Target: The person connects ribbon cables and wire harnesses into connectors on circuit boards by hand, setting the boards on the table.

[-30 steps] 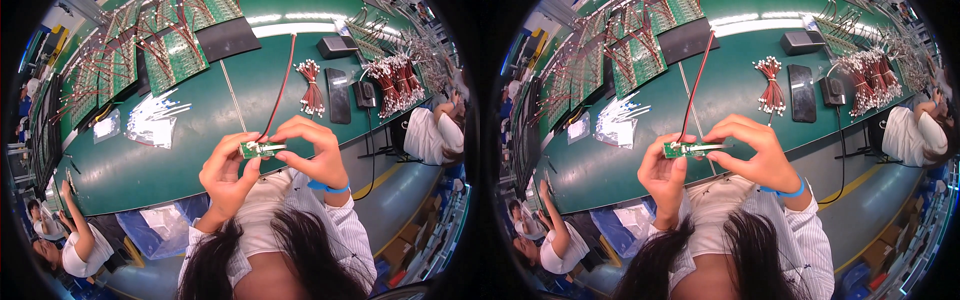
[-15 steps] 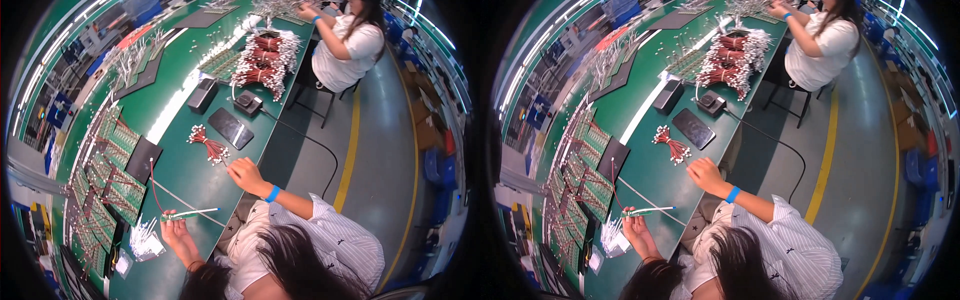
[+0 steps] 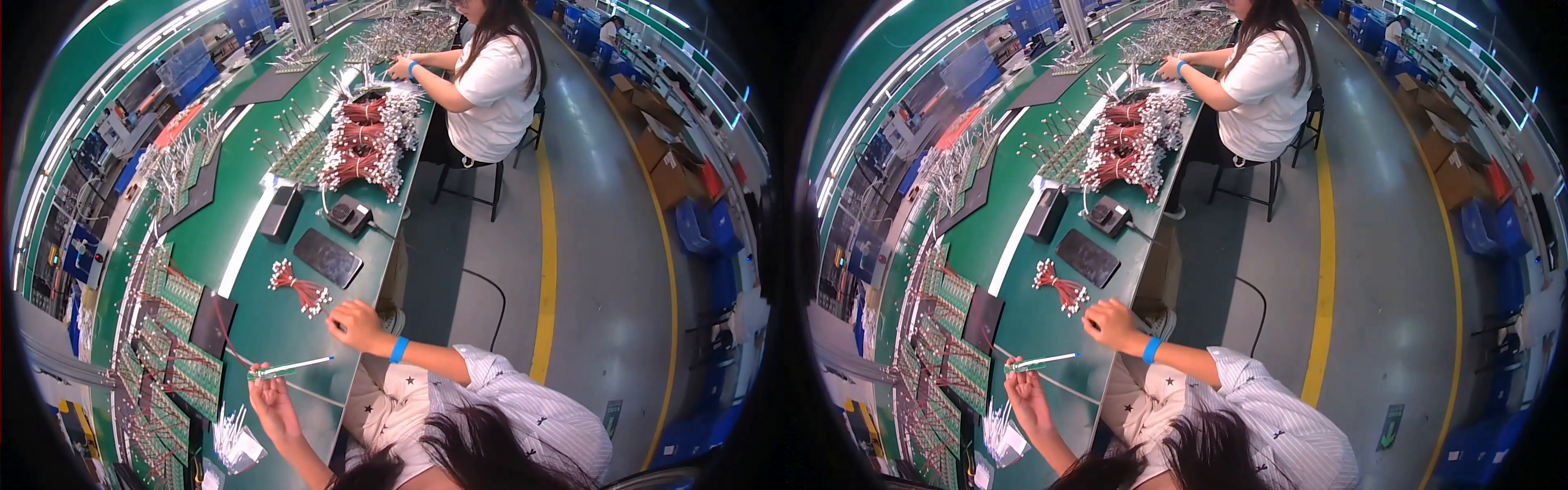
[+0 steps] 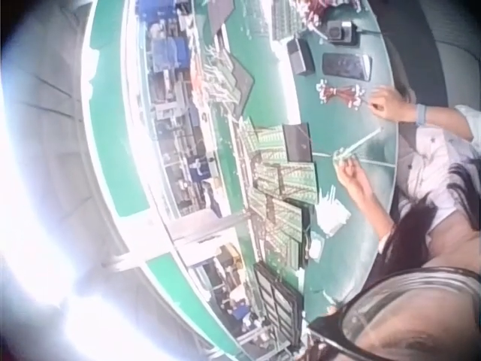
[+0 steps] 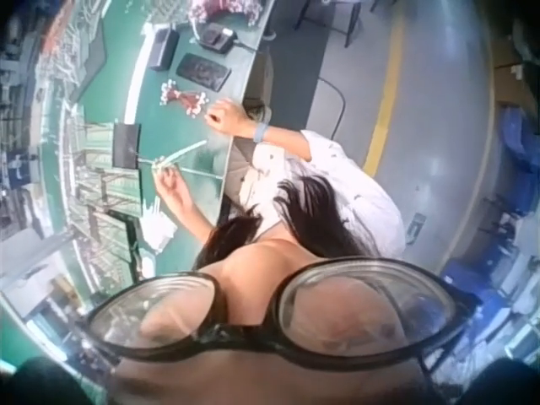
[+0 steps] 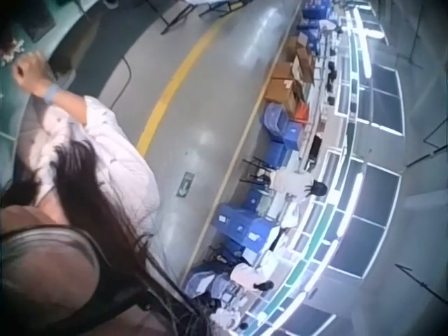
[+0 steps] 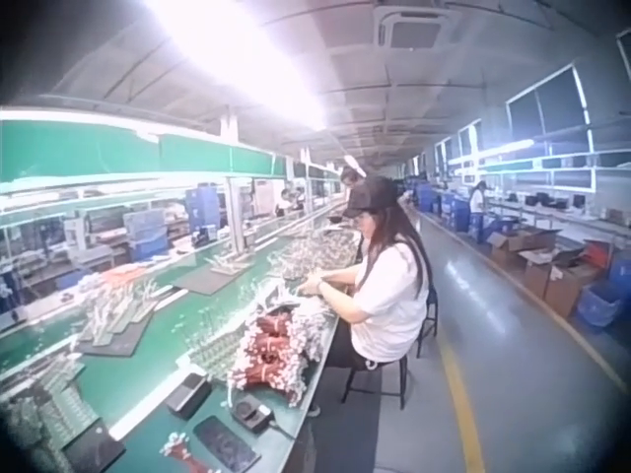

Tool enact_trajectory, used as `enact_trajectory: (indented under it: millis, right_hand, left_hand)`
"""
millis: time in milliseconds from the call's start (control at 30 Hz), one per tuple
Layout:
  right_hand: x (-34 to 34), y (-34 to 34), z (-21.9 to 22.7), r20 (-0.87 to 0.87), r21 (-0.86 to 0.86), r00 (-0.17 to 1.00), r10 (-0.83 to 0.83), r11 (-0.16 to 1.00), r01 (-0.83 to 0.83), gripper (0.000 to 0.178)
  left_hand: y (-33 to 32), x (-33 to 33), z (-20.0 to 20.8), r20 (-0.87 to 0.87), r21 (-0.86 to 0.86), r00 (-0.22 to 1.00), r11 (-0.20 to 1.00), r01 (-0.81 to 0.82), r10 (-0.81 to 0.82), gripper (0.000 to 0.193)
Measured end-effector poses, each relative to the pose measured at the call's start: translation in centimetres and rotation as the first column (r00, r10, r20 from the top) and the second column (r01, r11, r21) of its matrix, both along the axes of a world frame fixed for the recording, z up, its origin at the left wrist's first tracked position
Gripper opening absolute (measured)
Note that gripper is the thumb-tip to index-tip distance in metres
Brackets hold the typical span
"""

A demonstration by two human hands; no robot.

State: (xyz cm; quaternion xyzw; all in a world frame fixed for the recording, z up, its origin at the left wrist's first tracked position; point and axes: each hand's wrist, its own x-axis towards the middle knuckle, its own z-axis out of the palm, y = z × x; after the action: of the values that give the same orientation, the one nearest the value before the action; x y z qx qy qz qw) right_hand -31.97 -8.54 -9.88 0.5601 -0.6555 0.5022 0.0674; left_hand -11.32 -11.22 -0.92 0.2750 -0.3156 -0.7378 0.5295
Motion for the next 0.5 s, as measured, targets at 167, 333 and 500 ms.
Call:
enact_trajectory:
  millis: [167, 333, 500]
  right_hand:
    - [0.2, 1.3, -0.3, -0.055, -0.016, 0.998, -0.028, 1.000, 0.027, 0.014]
    - [0.0, 1.4, -0.5, -0.020, 0.057, 1.000, 0.020, 0.998, -0.018, 0.013]
    - [-2.5, -0.9, -0.4, 0.033, 0.085, 0.976, 0.217, 0.972, -0.219, 0.013]
  left_hand:
    - [-3.1, -5.4, 2.3, 0.063, -0.041, 0.993, 0.994, 0.100, -0.097, 0.036]
    - [-9.5, -12.2, 2.4, 0.064, -0.056, 0.974, 0.974, 0.221, -0.217, 0.036]
    - [-13.2, -18.8, 4.0, 0.087, 0.046, 0.955, 0.958, 0.282, -0.285, 0.033]
